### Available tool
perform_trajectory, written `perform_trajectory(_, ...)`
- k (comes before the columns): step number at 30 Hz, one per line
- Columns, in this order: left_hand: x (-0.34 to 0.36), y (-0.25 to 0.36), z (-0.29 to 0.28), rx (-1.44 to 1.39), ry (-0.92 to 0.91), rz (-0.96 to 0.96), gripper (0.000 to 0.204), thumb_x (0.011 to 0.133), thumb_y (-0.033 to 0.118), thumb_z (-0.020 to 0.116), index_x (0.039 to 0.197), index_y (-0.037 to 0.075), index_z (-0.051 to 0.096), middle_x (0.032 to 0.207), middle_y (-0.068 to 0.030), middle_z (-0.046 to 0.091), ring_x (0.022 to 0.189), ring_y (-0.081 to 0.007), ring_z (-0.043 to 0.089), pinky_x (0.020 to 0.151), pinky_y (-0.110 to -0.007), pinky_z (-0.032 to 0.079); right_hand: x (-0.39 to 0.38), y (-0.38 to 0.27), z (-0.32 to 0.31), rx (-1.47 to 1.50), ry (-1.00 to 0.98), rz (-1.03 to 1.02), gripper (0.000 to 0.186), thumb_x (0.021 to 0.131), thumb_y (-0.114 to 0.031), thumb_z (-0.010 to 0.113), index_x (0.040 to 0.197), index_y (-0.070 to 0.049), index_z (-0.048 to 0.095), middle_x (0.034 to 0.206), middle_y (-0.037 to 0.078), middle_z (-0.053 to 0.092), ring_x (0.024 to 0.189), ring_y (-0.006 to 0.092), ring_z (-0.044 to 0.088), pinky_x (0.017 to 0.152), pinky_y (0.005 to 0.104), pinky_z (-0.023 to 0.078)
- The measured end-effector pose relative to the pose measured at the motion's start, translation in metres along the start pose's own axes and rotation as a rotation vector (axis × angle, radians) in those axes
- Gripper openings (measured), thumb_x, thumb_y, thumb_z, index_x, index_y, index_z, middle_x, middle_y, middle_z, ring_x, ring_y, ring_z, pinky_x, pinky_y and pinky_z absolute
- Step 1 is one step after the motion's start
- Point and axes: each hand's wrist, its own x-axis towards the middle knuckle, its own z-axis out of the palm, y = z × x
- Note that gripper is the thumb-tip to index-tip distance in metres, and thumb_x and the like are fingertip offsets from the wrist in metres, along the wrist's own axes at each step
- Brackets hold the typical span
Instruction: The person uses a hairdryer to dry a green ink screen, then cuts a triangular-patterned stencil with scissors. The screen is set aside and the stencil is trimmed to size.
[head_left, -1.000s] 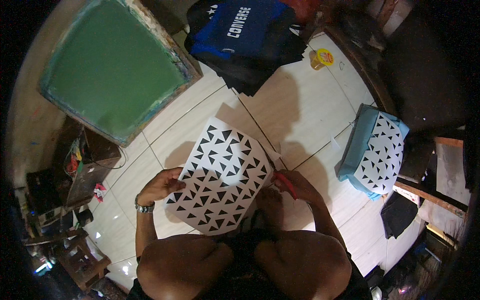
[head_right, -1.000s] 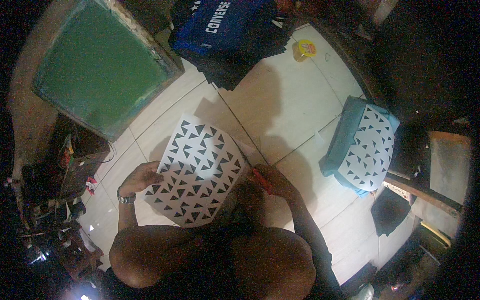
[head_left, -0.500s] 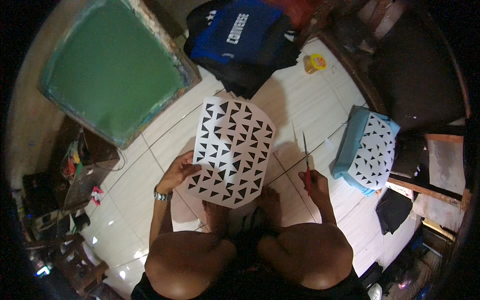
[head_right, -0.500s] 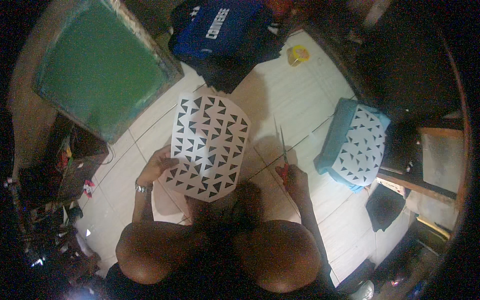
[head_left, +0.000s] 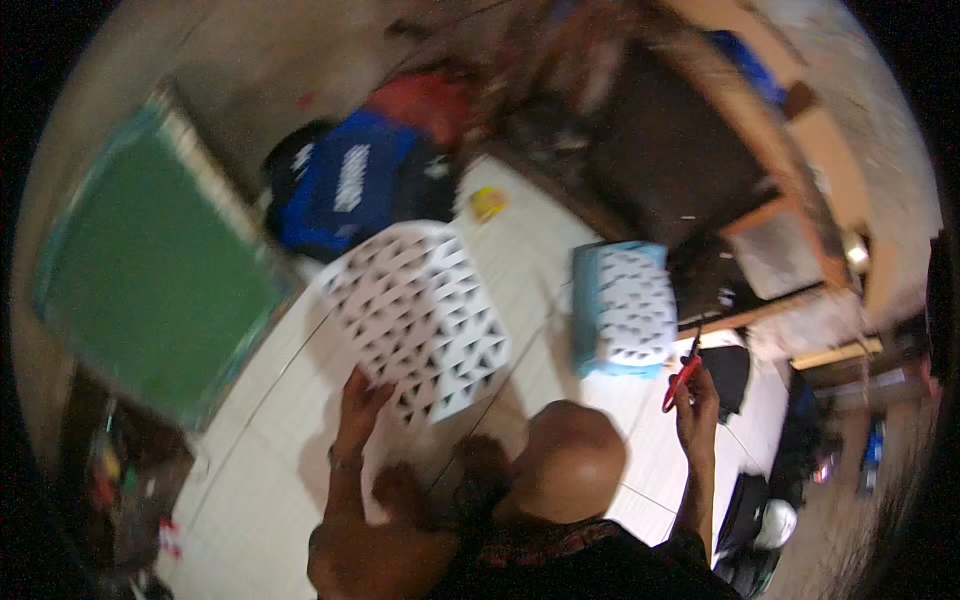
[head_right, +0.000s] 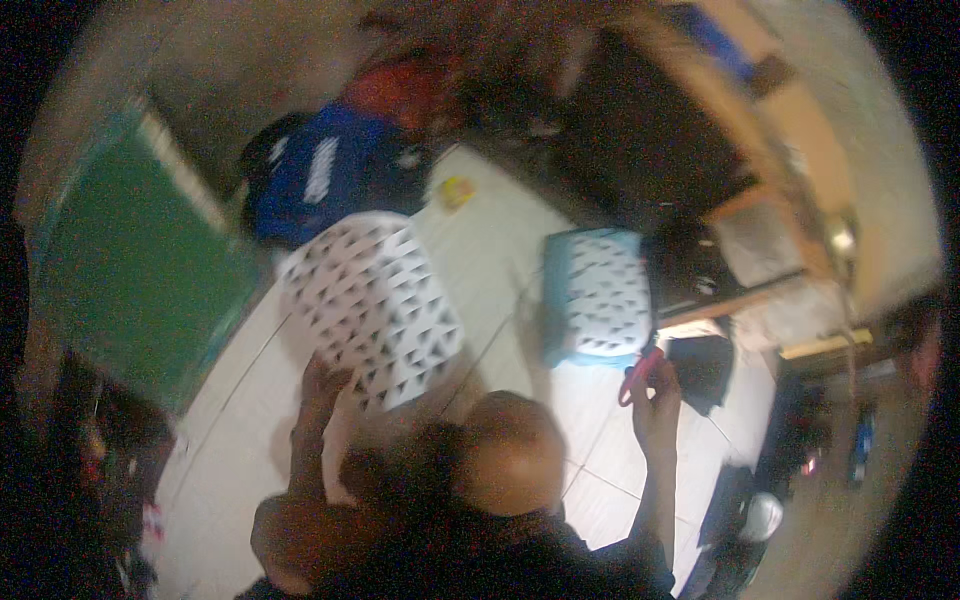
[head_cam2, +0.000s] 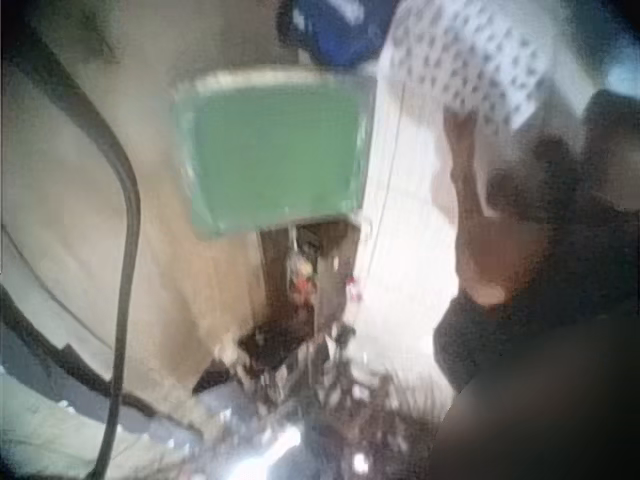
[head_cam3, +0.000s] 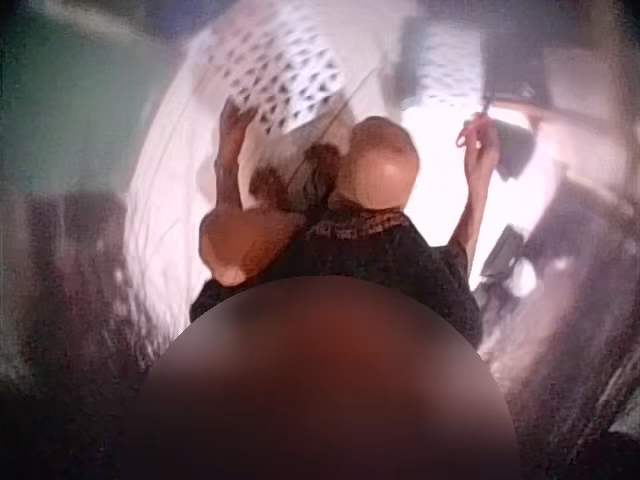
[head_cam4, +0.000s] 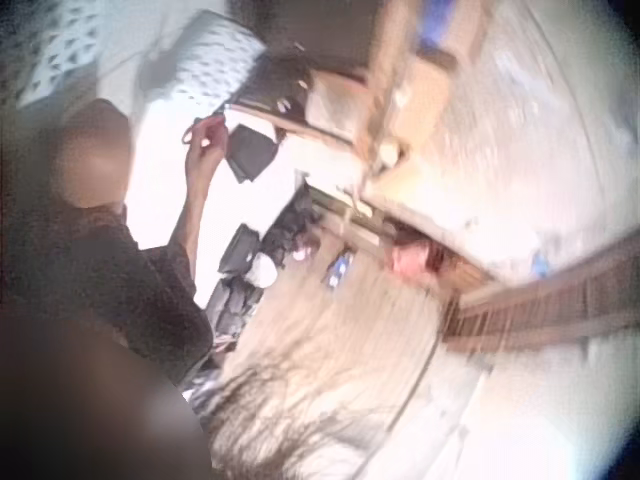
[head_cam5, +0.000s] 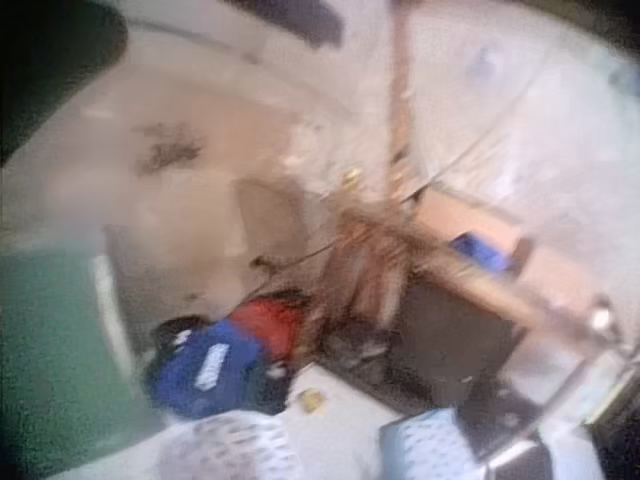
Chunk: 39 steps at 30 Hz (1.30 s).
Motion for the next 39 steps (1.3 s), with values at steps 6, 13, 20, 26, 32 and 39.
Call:
perform_trajectory(6, -0.001, 0.008, 0.037, -0.093, 0.132, -0.025, 0.074, 0.087, -0.005, 0.062, 0.154, 0.006, 0.032, 0.142, -0.0201, 0.052, 0.123, -0.0288, 0.057, 0.097, -0.037, 0.050, 0.013, -0.071, -0.152, -0.445, 0.604, -0.291, 0.017, 0.103, -0.012, 0.052, 0.111, 0.000, 0.061, 0.084, 0.006, 0.060, 0.072, 0.0136, 0.061, 0.060, 0.0290, 0.048)
perform_trajectory(13, -0.019, 0.029, 0.059, -0.218, 0.082, 0.050, 0.078, 0.096, 0.002, 0.061, 0.160, 0.007, 0.017, 0.148, -0.0193, 0.047, 0.129, -0.0267, 0.051, 0.104, -0.037, 0.044, 0.191, -0.091, -0.361, -1.012, 0.256, -0.006, 0.029, 0.094, -0.021, 0.062, 0.075, 0.001, 0.066, 0.057, 0.008, 0.058, 0.049, 0.0136, 0.055, 0.049, 0.0359, 0.047)
perform_trajectory(20, -0.035, 0.034, 0.064, -0.206, 0.139, 0.039, 0.076, 0.093, 0.004, 0.065, 0.157, 0.006, 0.024, 0.136, -0.0113, 0.056, 0.122, -0.0226, 0.056, 0.097, -0.037, 0.051, 0.277, -0.057, -0.397, -1.529, 0.190, -0.238, 0.035, 0.093, -0.023, 0.057, 0.075, 0.005, 0.065, 0.072, 0.023, 0.067, 0.065, 0.0313, 0.068, 0.063, 0.0430, 0.052)
perform_trajectory(26, -0.018, -0.008, 0.055, -0.171, 0.018, -0.109, 0.076, 0.093, 0.004, 0.066, 0.157, 0.006, 0.024, 0.136, -0.0115, 0.057, 0.123, -0.0226, 0.056, 0.097, -0.037, 0.051, 0.184, -0.121, -0.326, -1.526, 0.630, -0.448, 0.028, 0.100, -0.022, 0.054, 0.111, -0.002, 0.069, 0.102, 0.021, 0.073, 0.090, 0.0325, 0.073, 0.074, 0.0426, 0.056)
perform_trajectory(32, -0.011, -0.051, 0.046, -0.152, -0.198, -0.200, 0.076, 0.094, 0.004, 0.066, 0.157, 0.006, 0.024, 0.136, -0.0116, 0.057, 0.123, -0.0225, 0.056, 0.097, -0.036, 0.051, 0.026, 0.007, 0.002, -0.169, -0.066, 0.296, 0.040, 0.096, -0.027, 0.065, 0.129, -0.005, 0.063, 0.131, 0.016, 0.064, 0.126, 0.0318, 0.057, 0.106, 0.0407, 0.043)
perform_trajectory(39, -0.007, -0.070, 0.051, -0.059, -0.310, -0.306, 0.076, 0.094, 0.004, 0.066, 0.157, 0.007, 0.024, 0.135, -0.0118, 0.058, 0.124, -0.0224, 0.056, 0.097, -0.036, 0.051, -0.019, 0.100, 0.239, 0.201, -0.227, 0.288, 0.056, 0.090, -0.033, 0.075, 0.133, -0.001, 0.057, 0.098, 0.014, 0.071, 0.087, 0.0205, 0.065, 0.079, 0.0356, 0.052)
